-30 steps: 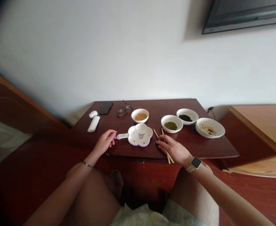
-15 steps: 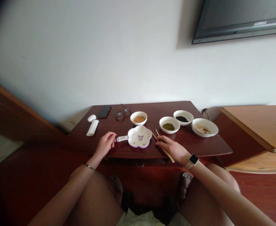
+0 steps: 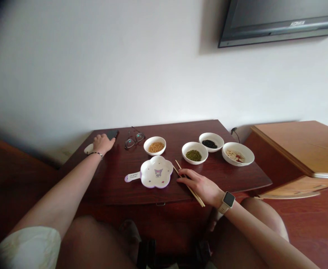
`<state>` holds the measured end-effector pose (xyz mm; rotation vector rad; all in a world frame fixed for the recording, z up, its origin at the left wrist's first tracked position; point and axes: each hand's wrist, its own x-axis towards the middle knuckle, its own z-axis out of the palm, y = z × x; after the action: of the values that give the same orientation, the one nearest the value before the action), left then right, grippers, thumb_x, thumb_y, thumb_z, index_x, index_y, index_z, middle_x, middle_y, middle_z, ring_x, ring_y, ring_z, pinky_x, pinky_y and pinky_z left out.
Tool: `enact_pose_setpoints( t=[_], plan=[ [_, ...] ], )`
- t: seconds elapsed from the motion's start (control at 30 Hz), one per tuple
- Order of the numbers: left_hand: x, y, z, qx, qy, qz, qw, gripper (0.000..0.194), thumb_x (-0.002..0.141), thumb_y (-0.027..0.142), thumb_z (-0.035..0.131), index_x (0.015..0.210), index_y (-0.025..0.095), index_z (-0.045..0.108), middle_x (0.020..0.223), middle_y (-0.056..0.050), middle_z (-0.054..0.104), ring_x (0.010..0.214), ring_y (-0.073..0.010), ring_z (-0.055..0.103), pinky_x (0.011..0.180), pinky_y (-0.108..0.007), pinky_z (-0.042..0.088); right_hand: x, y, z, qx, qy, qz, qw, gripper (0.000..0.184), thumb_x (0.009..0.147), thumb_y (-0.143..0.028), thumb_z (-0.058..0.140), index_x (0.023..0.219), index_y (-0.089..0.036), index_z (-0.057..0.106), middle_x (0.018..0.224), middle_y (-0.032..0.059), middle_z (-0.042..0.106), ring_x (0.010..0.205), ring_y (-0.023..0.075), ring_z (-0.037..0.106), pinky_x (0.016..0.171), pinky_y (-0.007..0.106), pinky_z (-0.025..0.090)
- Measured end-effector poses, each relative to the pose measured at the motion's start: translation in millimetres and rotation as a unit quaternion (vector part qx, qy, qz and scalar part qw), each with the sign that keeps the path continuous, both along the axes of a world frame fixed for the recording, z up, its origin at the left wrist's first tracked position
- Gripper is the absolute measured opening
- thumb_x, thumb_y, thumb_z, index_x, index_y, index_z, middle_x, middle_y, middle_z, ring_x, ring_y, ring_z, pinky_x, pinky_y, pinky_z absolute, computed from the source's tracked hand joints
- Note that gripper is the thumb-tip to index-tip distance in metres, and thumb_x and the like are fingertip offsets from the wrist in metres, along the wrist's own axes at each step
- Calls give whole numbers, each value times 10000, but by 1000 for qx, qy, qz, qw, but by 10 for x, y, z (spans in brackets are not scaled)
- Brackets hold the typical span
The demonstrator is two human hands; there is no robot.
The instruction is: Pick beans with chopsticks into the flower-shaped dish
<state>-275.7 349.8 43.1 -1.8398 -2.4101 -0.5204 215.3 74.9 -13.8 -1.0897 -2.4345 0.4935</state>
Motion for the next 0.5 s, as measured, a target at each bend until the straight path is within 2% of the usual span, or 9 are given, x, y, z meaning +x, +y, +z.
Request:
enact_pose_setpoints(
  t=[0.17,0.3,0.4,0.5],
  plan=[
    [-49,338,-177,-21,11,33,999,742,923,487,677,1406,-65,560,1509,-433,546,1413,-533,513,1131,-631,439,-11,24,-6,12,1,14,1000,474,1120,-150,477,1536,-309,638,1593,99,612,1548,238,555,1263,437,515],
    [-28,492,-231,-10,16,56,998,701,950,446,647,1433,-46,518,1525,-430,535,1433,-532,494,1112,-657,455,-6,30,-24,12,3,16,1000,485,1109,-135,487,1532,-317,639,1603,88,617,1554,238,552,1272,435,510],
    [-13,511,-227,-3,21,63,998,696,946,453,661,1435,-19,509,1518,-414,552,1420,-517,503,1110,-652,460,9,29,-33,7,-5,22,1000,505,1096,-128,491,1550,-308,620,1629,99,594,1578,251,528,1273,442,509],
    [5,397,-204,-1,26,58,998,784,899,512,726,1432,-19,507,1464,-390,599,1367,-501,541,1105,-611,476,21,24,-28,-2,-11,25,1000,535,1072,-115,510,1562,-306,609,1659,106,565,1584,264,520,1265,450,519]
  ],
)
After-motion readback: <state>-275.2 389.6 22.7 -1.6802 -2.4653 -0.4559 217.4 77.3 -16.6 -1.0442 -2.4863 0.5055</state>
